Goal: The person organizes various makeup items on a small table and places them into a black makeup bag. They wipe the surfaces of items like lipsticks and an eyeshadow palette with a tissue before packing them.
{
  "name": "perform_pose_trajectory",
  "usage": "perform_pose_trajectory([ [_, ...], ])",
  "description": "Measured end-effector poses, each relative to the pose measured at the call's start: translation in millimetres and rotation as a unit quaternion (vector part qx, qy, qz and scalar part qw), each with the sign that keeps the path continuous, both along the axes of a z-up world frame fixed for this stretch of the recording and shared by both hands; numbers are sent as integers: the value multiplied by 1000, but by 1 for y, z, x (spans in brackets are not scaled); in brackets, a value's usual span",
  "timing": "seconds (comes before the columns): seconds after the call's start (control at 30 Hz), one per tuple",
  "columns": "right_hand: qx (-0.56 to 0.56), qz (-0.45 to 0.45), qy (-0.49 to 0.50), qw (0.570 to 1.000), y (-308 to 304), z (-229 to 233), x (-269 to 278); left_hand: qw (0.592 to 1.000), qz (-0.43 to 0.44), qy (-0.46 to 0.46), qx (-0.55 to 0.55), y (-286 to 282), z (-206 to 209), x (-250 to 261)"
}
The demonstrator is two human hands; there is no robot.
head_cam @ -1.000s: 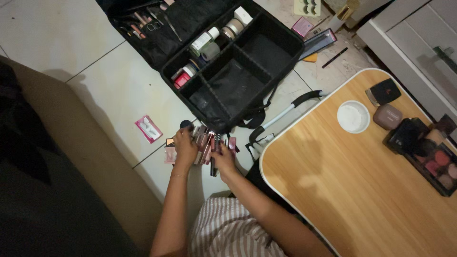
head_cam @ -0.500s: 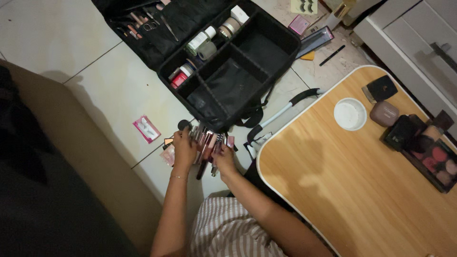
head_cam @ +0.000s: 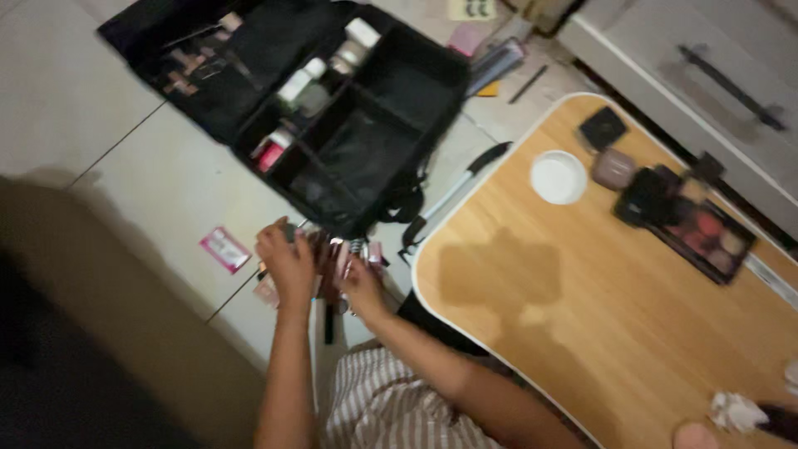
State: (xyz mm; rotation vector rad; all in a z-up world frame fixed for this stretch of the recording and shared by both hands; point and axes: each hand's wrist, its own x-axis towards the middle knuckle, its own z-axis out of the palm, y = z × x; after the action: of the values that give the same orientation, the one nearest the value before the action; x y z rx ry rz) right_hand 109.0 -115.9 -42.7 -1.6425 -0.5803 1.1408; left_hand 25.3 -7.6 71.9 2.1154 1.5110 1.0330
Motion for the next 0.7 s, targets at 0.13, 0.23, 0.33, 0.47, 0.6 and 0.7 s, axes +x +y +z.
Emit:
perform_pose_trajectory([
  [0.13,242,87,-145,955,-31,112,7,997,-43,-52,39,9,61,34],
  [0.23,166,282,-131,936,-65,212,54,985,-107,-134,4,4,109,70],
  [0.33,161,370,-166,900,-116,290,128,959,-210,-189,-19,-3,150,121],
  [0.47,184,250,-44,950,-173,337,226,913,-378,-146,46,-31,179,205],
  [0.6,134,-116,-289,941,-206,343,329,873,-476,-105,21,-91,190,288],
  [0.7,-69,-223,-486,842,-197,326,394,870,-493,-2,14,-130,196,336],
])
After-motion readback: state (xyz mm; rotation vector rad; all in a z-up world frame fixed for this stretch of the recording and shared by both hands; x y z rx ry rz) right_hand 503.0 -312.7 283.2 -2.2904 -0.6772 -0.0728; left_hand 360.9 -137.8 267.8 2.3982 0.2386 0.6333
